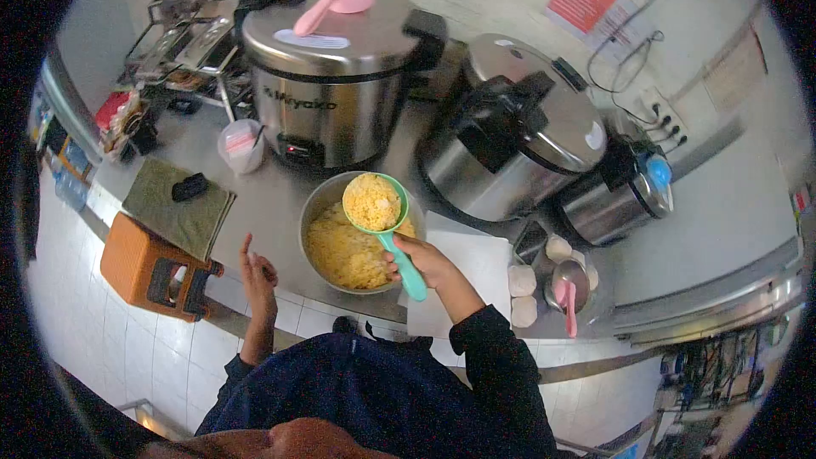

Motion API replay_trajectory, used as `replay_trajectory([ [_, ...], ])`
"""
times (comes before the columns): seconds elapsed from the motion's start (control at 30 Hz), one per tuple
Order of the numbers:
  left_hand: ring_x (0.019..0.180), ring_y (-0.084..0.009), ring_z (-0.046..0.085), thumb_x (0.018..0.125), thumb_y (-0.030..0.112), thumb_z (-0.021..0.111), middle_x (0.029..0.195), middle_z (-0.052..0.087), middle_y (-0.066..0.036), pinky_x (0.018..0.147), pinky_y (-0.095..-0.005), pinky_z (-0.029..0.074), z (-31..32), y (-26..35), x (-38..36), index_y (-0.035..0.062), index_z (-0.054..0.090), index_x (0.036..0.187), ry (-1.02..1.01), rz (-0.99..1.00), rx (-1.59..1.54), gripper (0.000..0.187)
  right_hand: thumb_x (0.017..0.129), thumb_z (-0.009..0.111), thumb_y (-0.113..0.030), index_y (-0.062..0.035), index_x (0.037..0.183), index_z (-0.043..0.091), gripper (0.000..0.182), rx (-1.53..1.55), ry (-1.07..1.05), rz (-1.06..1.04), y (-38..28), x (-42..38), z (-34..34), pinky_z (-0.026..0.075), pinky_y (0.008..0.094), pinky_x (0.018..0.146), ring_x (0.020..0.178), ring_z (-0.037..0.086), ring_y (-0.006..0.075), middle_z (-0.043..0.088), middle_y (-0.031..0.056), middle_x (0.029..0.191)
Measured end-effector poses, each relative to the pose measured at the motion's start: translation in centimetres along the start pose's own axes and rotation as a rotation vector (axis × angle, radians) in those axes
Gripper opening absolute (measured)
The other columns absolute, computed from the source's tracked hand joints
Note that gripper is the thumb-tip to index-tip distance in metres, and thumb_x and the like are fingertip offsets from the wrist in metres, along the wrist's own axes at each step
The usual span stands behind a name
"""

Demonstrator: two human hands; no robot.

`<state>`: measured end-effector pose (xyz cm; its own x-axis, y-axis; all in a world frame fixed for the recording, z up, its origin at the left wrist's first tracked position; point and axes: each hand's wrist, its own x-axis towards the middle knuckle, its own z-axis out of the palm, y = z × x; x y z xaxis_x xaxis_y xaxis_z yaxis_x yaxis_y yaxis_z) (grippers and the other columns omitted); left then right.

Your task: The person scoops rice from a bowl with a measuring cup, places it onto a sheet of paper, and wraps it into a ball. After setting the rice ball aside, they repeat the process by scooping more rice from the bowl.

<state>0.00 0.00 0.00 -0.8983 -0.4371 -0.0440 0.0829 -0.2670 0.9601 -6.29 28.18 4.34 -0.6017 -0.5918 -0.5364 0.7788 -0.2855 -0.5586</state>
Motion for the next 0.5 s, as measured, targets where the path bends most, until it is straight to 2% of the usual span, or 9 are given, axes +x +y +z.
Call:
replay_trajectory([
  [0.07,0.047,-0.0024,0.033,0.09,0.026,0.039,0.056,0.036,0.004,0.044,-0.015,0.027,0.0,0.3,-0.3,0.0077,0.027,0.126,0.017,-0.013,-0.044,0.041,0.089,0.042,-0.028,-0.012,0.104,0.043,0.022,0.005,0.048,-0.045,0.2,-1.5,1.1,0.038,0.0267,0.051,0.057,0.04,0.0106,0.043,0.0006,0.074],
  [0.1,0.048,-0.003,0.035,0.09,0.023,0.04,0.057,0.039,0.003,0.045,-0.0155,0.029,0.4,1.8,-0.7,0.0062,0.032,0.122,-0.022,0.088,0.009,0.038,0.089,0.041,-0.027,-0.0118,0.104,0.042,0.021,0.067,-0.008,-0.105,1.0,-1.8,0.1,0.038,0.0266,0.052,0.057,0.04,0.0105,0.043,0.0008,0.074],
  [0.17,0.05,-0.0044,0.039,0.089,0.019,0.041,0.059,0.044,0.003,0.047,-0.0166,0.032,3.4,0.4,-3.3,0.0032,0.041,0.115,-0.069,0.159,-0.067,0.03,0.089,0.041,-0.026,-0.0114,0.103,0.042,0.02,0.078,0.06,-0.162,0.5,-5.8,-2.1,0.038,0.0262,0.052,0.056,0.04,0.0103,0.043,0.0012,0.074],
  [0.27,0.057,-0.0087,0.047,0.086,0.013,0.046,0.069,0.052,-0.001,0.054,-0.0207,0.038,6.8,-0.6,-6.4,0.0019,0.05,0.102,-0.622,0.209,0.325,0.02,0.087,0.044,-0.027,-0.0141,0.103,0.039,0.02,0.123,0.113,-0.316,0.7,-9.8,-5.0,0.038,0.0263,0.054,0.057,0.041,0.0109,0.042,0.0012,0.075],
  [0.3,0.069,-0.0121,0.051,0.082,0.009,0.05,0.078,0.055,-0.006,0.063,-0.024,0.041,9.3,0.3,-7.8,0.0017,0.055,0.095,-0.833,0.073,0.327,0.015,0.087,0.045,-0.027,-0.0151,0.103,0.039,0.021,0.164,0.123,-0.358,0.8,-11.3,-5.7,0.038,0.0262,0.054,0.057,0.041,0.0111,0.042,0.001,0.076],
  [0.33,0.076,-0.0172,0.054,0.082,0.011,0.051,0.084,0.057,-0.01,0.068,-0.0285,0.043,11.2,-0.2,-8.9,0.0032,0.055,0.097,-1.036,-0.047,0.479,0.018,0.086,0.047,-0.027,-0.0167,0.103,0.039,0.022,0.197,0.124,-0.385,1.4,-12.5,-7.3,0.037,0.025,0.053,0.056,0.039,0.0096,0.041,0.0007,0.076],
  [0.4,0.097,-0.0266,0.051,0.083,0.022,0.051,0.103,0.053,-0.015,0.082,-0.0377,0.041,15.1,-4.2,-10.6,0.0051,0.051,0.108,-1.274,0.081,0.61,0.03,0.087,0.046,-0.026,-0.0154,0.104,0.038,0.022,0.311,0.115,-0.374,3.1,-14.3,-11.6,0.035,0.0225,0.051,0.055,0.037,0.0079,0.04,-0.0001,0.076],
  [0.43,0.104,-0.0291,0.045,0.083,0.027,0.049,0.111,0.048,-0.015,0.087,-0.0408,0.036,16.0,-6.9,-11.1,0.0061,0.048,0.112,-1.226,0.243,0.782,0.035,0.087,0.045,-0.026,-0.0148,0.104,0.037,0.022,0.366,0.107,-0.37,4.0,-15.0,-13.3,0.033,0.0212,0.051,0.055,0.036,0.0071,0.04,-0.0005,0.076],
  [0.5,0.117,-0.034,0.034,0.084,0.036,0.045,0.125,0.038,-0.015,0.096,-0.0468,0.026,17.1,-12.4,-12.8,0.0081,0.042,0.119,-1.102,0.563,1.117,0.045,0.088,0.043,-0.025,-0.0157,0.105,0.036,0.021,0.355,0.254,-0.363,5.8,-16.0,-14.9,0.032,0.0206,0.049,0.053,0.034,0.006,0.04,-0.0003,0.076],
])
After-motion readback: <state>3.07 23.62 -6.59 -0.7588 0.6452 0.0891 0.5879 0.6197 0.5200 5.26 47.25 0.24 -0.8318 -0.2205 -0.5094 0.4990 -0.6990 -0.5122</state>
